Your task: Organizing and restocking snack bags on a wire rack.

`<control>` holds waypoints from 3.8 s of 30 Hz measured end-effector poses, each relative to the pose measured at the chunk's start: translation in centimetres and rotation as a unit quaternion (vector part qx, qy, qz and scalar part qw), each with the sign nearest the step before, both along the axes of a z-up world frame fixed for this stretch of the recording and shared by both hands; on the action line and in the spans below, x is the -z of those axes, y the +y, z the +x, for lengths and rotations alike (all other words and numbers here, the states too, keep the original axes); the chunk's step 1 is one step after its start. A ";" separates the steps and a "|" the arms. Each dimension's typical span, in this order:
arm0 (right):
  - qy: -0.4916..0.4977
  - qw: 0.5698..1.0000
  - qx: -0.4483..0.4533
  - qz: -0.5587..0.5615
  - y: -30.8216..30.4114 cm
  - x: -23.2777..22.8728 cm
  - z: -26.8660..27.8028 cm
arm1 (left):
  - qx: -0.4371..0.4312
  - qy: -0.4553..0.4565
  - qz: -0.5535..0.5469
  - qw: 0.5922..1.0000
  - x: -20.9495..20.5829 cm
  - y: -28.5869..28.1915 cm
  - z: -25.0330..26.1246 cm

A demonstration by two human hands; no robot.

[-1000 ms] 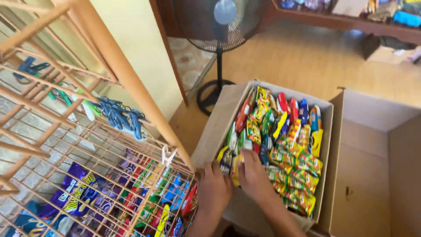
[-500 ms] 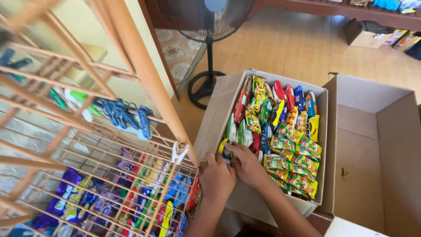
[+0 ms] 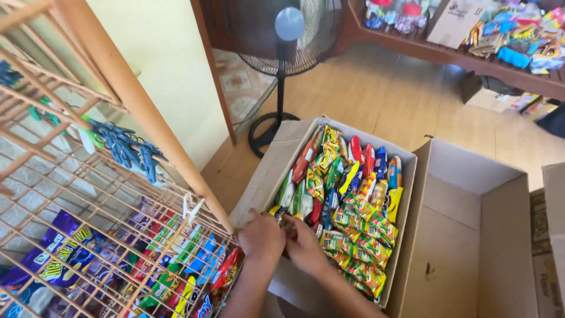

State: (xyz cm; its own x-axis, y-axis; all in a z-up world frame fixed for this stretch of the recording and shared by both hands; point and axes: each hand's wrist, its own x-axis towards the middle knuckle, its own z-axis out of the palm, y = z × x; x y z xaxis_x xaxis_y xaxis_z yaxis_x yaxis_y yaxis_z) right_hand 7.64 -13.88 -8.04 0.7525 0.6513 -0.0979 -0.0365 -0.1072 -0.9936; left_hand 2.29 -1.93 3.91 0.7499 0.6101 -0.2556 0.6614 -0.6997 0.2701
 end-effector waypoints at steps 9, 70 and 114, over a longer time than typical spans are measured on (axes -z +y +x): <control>-0.011 1.000 0.009 -0.026 0.2 -2.8 -1.2 | 0.042 -0.141 -0.008 0.989 1.0 1.2 0.0; -0.364 0.923 -0.057 0.109 42.1 3.4 -14.1 | -0.326 -0.397 0.181 0.839 3.6 17.9 -31.6; -0.503 0.846 -0.101 0.145 34.3 -4.2 -22.0 | -0.464 -0.160 0.055 0.869 1.3 17.3 -42.5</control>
